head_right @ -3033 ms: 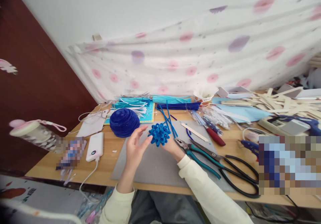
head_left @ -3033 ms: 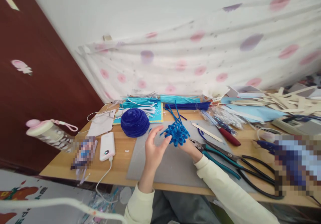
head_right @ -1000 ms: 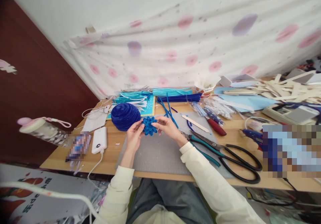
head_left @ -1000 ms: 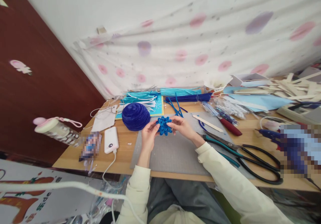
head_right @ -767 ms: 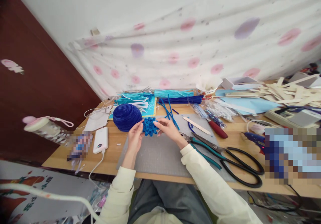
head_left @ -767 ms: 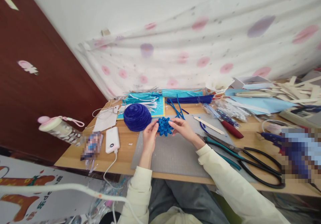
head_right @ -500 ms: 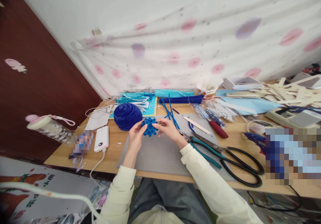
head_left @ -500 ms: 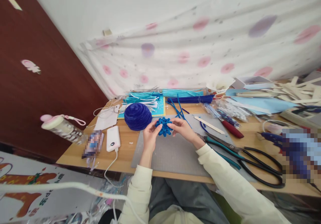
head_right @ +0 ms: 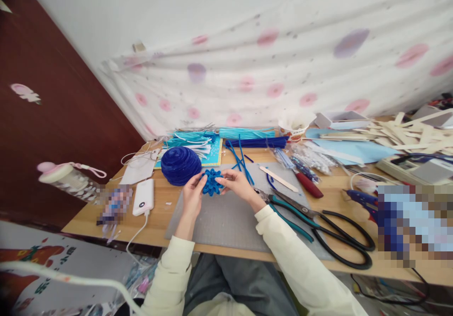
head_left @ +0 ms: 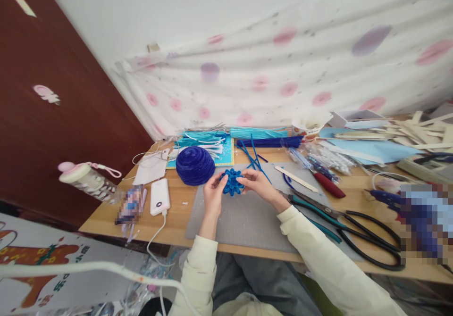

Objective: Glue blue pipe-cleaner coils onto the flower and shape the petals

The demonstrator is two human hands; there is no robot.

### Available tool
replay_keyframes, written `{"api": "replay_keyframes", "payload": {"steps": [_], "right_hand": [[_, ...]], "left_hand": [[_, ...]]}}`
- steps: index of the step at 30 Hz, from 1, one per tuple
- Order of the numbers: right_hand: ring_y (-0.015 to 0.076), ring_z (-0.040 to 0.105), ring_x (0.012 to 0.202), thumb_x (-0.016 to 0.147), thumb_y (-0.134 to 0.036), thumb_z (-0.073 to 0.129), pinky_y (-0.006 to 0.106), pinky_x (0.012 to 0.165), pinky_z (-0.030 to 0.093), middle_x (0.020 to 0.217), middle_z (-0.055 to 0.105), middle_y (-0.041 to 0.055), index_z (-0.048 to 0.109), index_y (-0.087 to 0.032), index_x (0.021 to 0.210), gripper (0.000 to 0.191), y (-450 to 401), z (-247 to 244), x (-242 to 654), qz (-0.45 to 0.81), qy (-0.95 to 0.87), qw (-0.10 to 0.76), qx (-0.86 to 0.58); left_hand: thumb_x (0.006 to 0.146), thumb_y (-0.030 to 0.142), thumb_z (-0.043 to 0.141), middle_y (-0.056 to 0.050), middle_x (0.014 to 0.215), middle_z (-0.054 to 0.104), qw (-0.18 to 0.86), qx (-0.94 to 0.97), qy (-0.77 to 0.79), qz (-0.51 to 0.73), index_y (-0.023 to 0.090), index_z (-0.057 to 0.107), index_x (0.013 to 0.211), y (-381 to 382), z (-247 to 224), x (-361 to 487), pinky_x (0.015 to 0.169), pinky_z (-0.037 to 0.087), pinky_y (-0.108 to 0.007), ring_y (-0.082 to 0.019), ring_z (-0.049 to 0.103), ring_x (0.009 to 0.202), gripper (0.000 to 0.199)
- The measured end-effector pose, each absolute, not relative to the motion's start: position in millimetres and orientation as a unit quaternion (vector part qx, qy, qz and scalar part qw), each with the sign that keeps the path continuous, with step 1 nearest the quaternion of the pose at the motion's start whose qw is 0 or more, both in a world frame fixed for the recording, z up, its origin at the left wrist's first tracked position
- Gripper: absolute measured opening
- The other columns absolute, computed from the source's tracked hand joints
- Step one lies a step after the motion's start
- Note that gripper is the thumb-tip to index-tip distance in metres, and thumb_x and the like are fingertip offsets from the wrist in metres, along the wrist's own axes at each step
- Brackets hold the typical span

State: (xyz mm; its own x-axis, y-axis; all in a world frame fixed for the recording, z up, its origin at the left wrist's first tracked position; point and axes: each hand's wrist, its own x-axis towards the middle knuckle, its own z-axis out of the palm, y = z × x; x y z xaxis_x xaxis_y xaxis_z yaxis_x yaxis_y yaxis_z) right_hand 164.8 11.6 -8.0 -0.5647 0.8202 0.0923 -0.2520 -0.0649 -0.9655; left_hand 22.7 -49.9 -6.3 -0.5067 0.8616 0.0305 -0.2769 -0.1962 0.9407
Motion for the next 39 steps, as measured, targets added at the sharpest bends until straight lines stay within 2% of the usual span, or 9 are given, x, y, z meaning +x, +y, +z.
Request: {"api": "replay_keyframes", "payload": {"steps": [5, 12, 18, 28, 33, 39], "right_hand": [[0.0091, 0.057, 0.050, 0.067, -0.050, 0.073, 0.023, 0.046, 0.055, 0.061, 0.059, -0.0032, 0.063, -0.015, 0.074, 0.037, 11.1, -5.6, 165.6, 0.688, -0.554, 0.386, -0.266], [0.0095, 0.057, 0.051, 0.059, -0.041, 0.081, 0.023, 0.048, 0.054, 0.061, 0.061, -0.0041, 0.064, -0.017, 0.072, 0.032, 14.1, -10.8, 166.0, 0.694, -0.558, 0.375, -0.257], [0.0111, 0.059, 0.057, 0.063, -0.047, 0.077, 0.026, 0.053, 0.056, 0.069, 0.064, -0.0021, 0.069, -0.019, 0.079, 0.033, 18.5, -16.2, 165.4, 0.701, -0.540, 0.390, -0.254], [0.0133, 0.060, 0.064, 0.065, -0.049, 0.074, 0.028, 0.057, 0.055, 0.072, 0.064, -0.0008, 0.071, -0.020, 0.083, 0.034, 19.8, -13.8, 168.9, 0.694, -0.530, 0.415, -0.256], [0.0136, 0.060, 0.064, 0.066, -0.050, 0.073, 0.028, 0.058, 0.055, 0.075, 0.065, 0.0002, 0.071, -0.020, 0.085, 0.036, 21.6, -16.9, 167.5, 0.692, -0.526, 0.422, -0.259], [0.0142, 0.060, 0.068, 0.062, -0.049, 0.076, 0.029, 0.060, 0.055, 0.078, 0.065, 0.0000, 0.071, -0.021, 0.084, 0.036, 23.1, -19.7, 166.6, 0.690, -0.507, 0.440, -0.271]], "left_hand": [[0.058, 0.042, 0.079, -0.009, 0.093, 0.074, 0.393, 0.303, 0.503, 0.708, 0.014, 0.071, 0.093, -50.3, -5.7, 23.5, 0.078, 0.051, -0.028, -0.018, 0.068, 0.085, 0.045], [0.056, 0.042, 0.080, -0.008, 0.087, 0.074, 0.375, 0.304, 0.501, 0.718, 0.014, 0.072, 0.086, -49.0, -6.8, 25.0, 0.074, 0.050, -0.025, -0.017, 0.067, 0.080, 0.042], [0.059, 0.053, 0.076, -0.011, 0.094, 0.073, 0.442, 0.274, 0.478, 0.708, 0.015, 0.071, 0.093, -50.2, -6.6, 19.5, 0.062, 0.050, -0.023, -0.017, 0.067, 0.079, 0.051], [0.055, 0.043, 0.081, -0.007, 0.084, 0.071, 0.479, 0.238, 0.455, 0.712, 0.014, 0.070, 0.082, -53.2, -14.5, 13.3, 0.059, 0.053, -0.025, -0.016, 0.065, 0.074, 0.041], [0.059, 0.045, 0.079, -0.008, 0.089, 0.071, 0.498, 0.232, 0.450, 0.704, 0.014, 0.069, 0.086, -54.4, -16.0, 12.0, 0.061, 0.054, -0.028, -0.017, 0.065, 0.077, 0.043], [0.058, 0.038, 0.081, -0.005, 0.088, 0.069, 0.490, 0.236, 0.448, 0.710, 0.017, 0.069, 0.093, -54.9, -22.9, 16.1, 0.066, 0.053, -0.027, -0.012, 0.063, 0.073, 0.043]]}}
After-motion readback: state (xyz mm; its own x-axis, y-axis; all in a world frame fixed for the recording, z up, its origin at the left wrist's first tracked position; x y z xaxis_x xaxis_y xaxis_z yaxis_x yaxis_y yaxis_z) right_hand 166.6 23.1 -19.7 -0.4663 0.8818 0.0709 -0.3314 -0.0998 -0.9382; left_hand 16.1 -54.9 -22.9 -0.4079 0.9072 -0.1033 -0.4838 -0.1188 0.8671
